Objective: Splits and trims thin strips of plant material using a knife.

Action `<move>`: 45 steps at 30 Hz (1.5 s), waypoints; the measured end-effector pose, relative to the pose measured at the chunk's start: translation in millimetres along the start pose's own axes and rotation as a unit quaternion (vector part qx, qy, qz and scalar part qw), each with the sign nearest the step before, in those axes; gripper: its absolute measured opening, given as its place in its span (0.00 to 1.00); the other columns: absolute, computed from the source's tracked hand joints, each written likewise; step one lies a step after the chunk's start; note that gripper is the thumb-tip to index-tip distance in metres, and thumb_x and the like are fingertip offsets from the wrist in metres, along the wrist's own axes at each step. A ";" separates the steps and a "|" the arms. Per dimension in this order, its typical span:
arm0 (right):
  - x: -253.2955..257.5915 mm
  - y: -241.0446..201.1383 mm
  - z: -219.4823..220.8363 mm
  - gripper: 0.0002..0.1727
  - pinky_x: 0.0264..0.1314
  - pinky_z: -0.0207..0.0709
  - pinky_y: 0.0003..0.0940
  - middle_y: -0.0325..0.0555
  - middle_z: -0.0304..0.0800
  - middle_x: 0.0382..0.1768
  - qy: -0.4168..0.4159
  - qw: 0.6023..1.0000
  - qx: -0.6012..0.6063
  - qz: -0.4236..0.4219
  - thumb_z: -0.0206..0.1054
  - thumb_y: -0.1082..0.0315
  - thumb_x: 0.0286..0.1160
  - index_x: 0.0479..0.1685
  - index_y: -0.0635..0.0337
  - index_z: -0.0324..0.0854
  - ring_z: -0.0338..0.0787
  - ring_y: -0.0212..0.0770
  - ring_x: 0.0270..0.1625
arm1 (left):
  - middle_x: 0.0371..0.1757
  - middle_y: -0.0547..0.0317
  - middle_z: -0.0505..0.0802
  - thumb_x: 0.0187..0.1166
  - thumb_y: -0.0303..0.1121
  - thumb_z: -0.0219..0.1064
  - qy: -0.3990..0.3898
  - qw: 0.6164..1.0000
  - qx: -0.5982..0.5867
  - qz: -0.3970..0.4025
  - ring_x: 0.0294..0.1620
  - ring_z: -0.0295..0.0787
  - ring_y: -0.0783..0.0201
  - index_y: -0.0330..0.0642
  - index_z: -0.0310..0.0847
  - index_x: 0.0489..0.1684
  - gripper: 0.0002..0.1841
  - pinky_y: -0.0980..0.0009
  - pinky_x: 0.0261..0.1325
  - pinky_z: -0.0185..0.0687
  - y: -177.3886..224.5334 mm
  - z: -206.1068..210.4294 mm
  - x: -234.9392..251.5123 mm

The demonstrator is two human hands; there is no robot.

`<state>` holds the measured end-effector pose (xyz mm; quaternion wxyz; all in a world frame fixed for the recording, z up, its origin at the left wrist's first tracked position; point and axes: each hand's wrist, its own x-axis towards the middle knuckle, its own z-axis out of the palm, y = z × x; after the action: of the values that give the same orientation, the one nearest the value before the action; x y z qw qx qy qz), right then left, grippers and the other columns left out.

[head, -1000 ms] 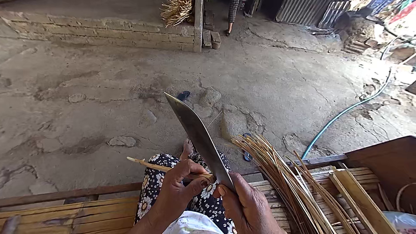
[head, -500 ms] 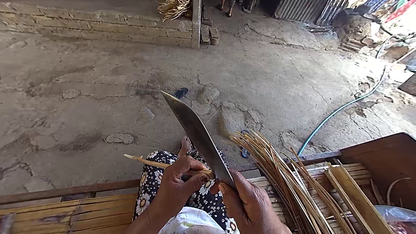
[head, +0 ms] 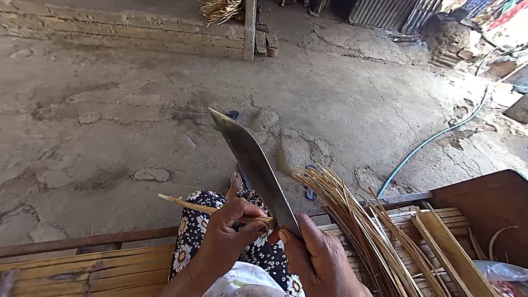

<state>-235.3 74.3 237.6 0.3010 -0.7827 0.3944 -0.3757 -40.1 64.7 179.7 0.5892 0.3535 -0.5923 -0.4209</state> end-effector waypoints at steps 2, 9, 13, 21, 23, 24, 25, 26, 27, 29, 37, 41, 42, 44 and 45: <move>-0.9 -0.4 0.9 0.09 0.24 0.77 0.15 0.39 0.90 0.29 0.002 1.000 -0.008 -0.003 0.56 0.66 0.88 0.50 0.61 0.78 0.82 0.21 0.21 | 0.45 0.70 0.93 0.78 0.44 0.73 -0.003 1.000 -0.004 0.001 0.49 0.90 0.77 0.50 0.90 0.46 0.10 0.80 0.57 0.87 0.0 -0.4 -1.0; -1.7 0.8 1.5 0.10 0.23 0.78 0.18 0.39 0.86 0.26 -0.036 0.999 -0.019 0.000 0.56 0.66 0.88 0.53 0.62 0.77 0.81 0.25 0.20 | 0.45 0.70 0.94 0.77 0.44 0.74 -0.005 1.000 -0.018 -0.003 0.48 0.90 0.78 0.50 0.90 0.45 0.10 0.80 0.56 0.88 1.7 -0.1 -3.6; -1.0 1.0 3.5 0.10 0.25 0.79 0.18 0.40 0.87 0.27 -0.050 0.999 -0.004 0.002 0.56 0.66 0.87 0.54 0.63 0.75 0.82 0.25 0.21 | 0.44 0.71 0.93 0.76 0.44 0.74 -0.002 1.000 -0.015 -0.002 0.48 0.89 0.78 0.51 0.91 0.45 0.10 0.81 0.55 0.87 2.5 -1.2 -5.0; 2.3 -15.2 4.5 0.11 0.28 0.85 0.37 0.51 0.91 0.27 -0.064 0.996 -0.009 0.055 0.62 0.73 0.81 0.54 0.72 0.77 0.91 0.42 0.23 | 0.44 0.76 0.94 0.76 0.45 0.74 -0.002 1.000 -0.014 -0.013 0.49 0.89 0.81 0.57 0.91 0.45 0.08 0.81 0.55 0.87 5.4 -1.4 -7.7; 6.9 -20.8 3.7 0.14 0.33 0.86 0.49 0.57 0.90 0.27 -0.081 0.991 -0.029 0.099 0.63 0.73 0.80 0.56 0.76 0.76 0.92 0.52 0.27 | 0.44 0.80 0.93 0.75 0.44 0.75 -0.007 1.000 -0.002 -0.028 0.50 0.88 0.83 0.56 0.90 0.42 0.07 0.78 0.59 0.85 7.8 0.8 -7.0; 8.2 -21.7 3.4 0.15 0.37 0.86 0.52 0.60 0.90 0.29 -0.094 0.988 -0.041 0.119 0.63 0.73 0.80 0.57 0.76 0.76 0.93 0.55 0.31 | 0.43 0.78 0.94 0.75 0.42 0.76 -0.005 0.999 -0.003 -0.036 0.49 0.87 0.82 0.53 0.90 0.41 0.07 0.75 0.60 0.83 7.5 2.6 -7.7; 9.0 -21.3 3.1 0.15 0.39 0.86 0.55 0.61 0.90 0.31 -0.101 0.985 -0.056 0.131 0.63 0.72 0.80 0.58 0.77 0.75 0.94 0.58 0.33 | 0.43 0.77 0.94 0.74 0.40 0.76 -0.004 0.999 -0.006 -0.044 0.49 0.87 0.81 0.51 0.90 0.41 0.07 0.74 0.61 0.82 6.8 4.1 -7.7; 10.1 -21.5 2.2 0.16 0.40 0.86 0.56 0.62 0.90 0.31 -0.103 0.983 -0.071 0.136 0.62 0.72 0.81 0.59 0.77 0.75 0.94 0.59 0.34 | 0.43 0.76 0.94 0.74 0.38 0.77 0.001 0.998 -0.016 -0.053 0.49 0.88 0.80 0.49 0.91 0.42 0.07 0.74 0.60 0.84 7.0 5.7 -6.2; 11.2 -22.6 0.4 0.16 0.39 0.86 0.57 0.62 0.90 0.31 -0.101 0.982 -0.084 0.139 0.62 0.71 0.82 0.59 0.77 0.75 0.93 0.60 0.34 | 0.43 0.75 0.94 0.72 0.33 0.78 0.013 0.997 -0.033 -0.063 0.47 0.90 0.79 0.47 0.90 0.43 0.07 0.74 0.58 0.87 8.4 8.2 -4.3; 13.2 -25.1 -5.6 0.17 0.41 0.86 0.59 0.63 0.90 0.32 -0.111 0.980 -0.077 0.145 0.61 0.71 0.82 0.61 0.77 0.76 0.94 0.61 0.35 | 0.43 0.75 0.95 0.69 0.27 0.79 0.033 0.994 -0.064 -0.078 0.44 0.92 0.78 0.47 0.87 0.44 0.10 0.74 0.53 0.91 12.7 12.5 -2.6; 24.1 -24.4 -6.4 0.18 0.44 0.84 0.62 0.63 0.91 0.33 -0.144 0.974 -0.098 0.147 0.60 0.69 0.84 0.64 0.75 0.75 0.94 0.63 0.37 | 0.42 0.76 0.94 0.69 0.22 0.77 0.040 0.995 -0.065 -0.061 0.45 0.91 0.79 0.47 0.87 0.41 0.10 0.75 0.54 0.91 13.2 9.7 0.0; 26.2 -23.1 -1.0 0.17 0.42 0.85 0.62 0.63 0.91 0.33 -0.146 0.974 -0.118 0.130 0.59 0.69 0.85 0.62 0.74 0.74 0.94 0.64 0.37 | 0.42 0.74 0.94 0.68 0.19 0.76 0.042 0.995 -0.068 -0.056 0.44 0.92 0.77 0.46 0.86 0.42 0.11 0.73 0.53 0.91 12.3 6.7 1.5; 25.7 -21.5 4.7 0.15 0.38 0.85 0.62 0.63 0.90 0.31 -0.114 0.976 -0.154 0.105 0.60 0.69 0.84 0.60 0.73 0.76 0.94 0.64 0.34 | 0.42 0.73 0.94 0.69 0.20 0.76 0.048 0.996 -0.062 -0.042 0.44 0.92 0.75 0.45 0.84 0.46 0.12 0.73 0.52 0.92 10.9 5.5 3.4; 29.8 -20.0 13.9 0.13 0.32 0.86 0.59 0.60 0.90 0.29 -0.053 0.982 -0.168 0.068 0.63 0.71 0.79 0.57 0.70 0.78 0.94 0.62 0.30 | 0.42 0.71 0.92 0.70 0.27 0.78 0.050 0.998 -0.022 -0.005 0.42 0.91 0.74 0.42 0.72 0.62 0.24 0.72 0.50 0.90 11.9 0.9 9.8; 34.8 -23.9 12.8 0.14 0.33 0.85 0.59 0.60 0.90 0.30 -0.050 0.989 -0.123 0.069 0.64 0.72 0.77 0.57 0.70 0.78 0.93 0.60 0.30 | 0.42 0.72 0.90 0.69 0.36 0.80 0.045 0.999 0.012 0.010 0.41 0.89 0.76 0.38 0.65 0.71 0.34 0.73 0.49 0.89 16.3 -2.5 13.1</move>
<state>-201.2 59.3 261.2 0.2474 -0.8021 0.4755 -0.2634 -37.1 59.0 199.8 0.6150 0.3734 -0.5735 -0.3917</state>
